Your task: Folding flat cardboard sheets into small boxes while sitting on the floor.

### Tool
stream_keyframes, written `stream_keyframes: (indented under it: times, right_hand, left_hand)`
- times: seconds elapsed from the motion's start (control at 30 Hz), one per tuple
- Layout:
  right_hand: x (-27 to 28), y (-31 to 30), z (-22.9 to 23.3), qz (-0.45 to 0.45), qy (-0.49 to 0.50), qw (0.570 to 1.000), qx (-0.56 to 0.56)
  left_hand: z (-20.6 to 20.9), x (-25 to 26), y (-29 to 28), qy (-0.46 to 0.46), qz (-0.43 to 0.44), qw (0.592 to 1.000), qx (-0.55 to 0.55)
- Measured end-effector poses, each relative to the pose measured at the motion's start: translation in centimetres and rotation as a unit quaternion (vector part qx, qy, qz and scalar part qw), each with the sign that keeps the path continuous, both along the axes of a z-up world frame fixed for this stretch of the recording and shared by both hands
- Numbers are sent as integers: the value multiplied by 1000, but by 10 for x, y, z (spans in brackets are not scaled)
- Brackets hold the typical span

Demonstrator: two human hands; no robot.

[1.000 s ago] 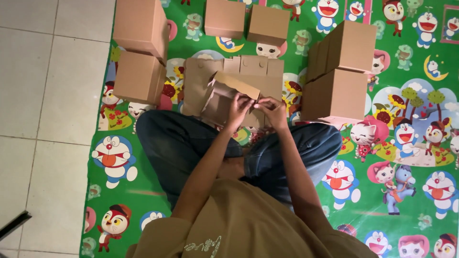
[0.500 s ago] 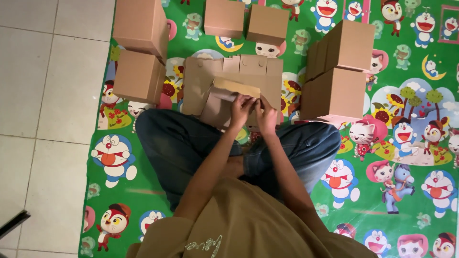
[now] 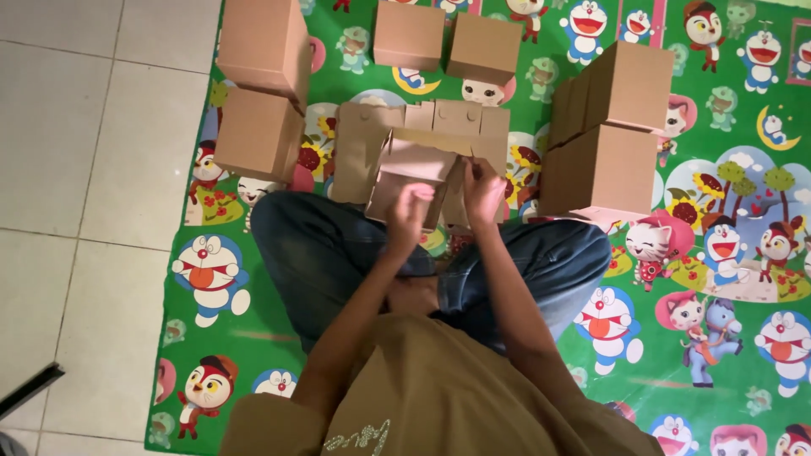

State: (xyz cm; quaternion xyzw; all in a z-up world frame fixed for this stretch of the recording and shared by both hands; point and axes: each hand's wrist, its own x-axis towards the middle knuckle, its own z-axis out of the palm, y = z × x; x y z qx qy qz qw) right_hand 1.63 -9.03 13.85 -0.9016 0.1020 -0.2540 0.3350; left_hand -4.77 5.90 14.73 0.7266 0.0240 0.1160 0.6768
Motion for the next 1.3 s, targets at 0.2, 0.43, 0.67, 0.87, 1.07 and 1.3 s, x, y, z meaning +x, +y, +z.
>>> stream_keyframes:
  times: [0.2, 0.43, 0.67, 0.87, 1.07, 1.3]
  right_hand:
    - [19, 2, 22, 52, -9, 999, -11]
    - [-3, 32, -7, 87, -124, 987, -62]
    - [-17, 108, 12, 280, -6, 946, 163]
    - [-10, 118, 41, 253, 37, 931, 261]
    - [3, 106, 25, 284, 28, 932, 222]
    - [5, 95, -2, 246, 53, 939, 233]
  left_hand:
    - [-2, 38, 72, -49, 174, 982, 63]
    - [-46, 63, 60, 28, 182, 983, 4]
    - [-46, 44, 42, 24, 190, 982, -1]
    - [-38, 50, 50, -32, 167, 982, 82]
    - [-60, 55, 53, -25, 257, 959, 117]
    - [-63, 54, 53, -22, 261, 959, 105]
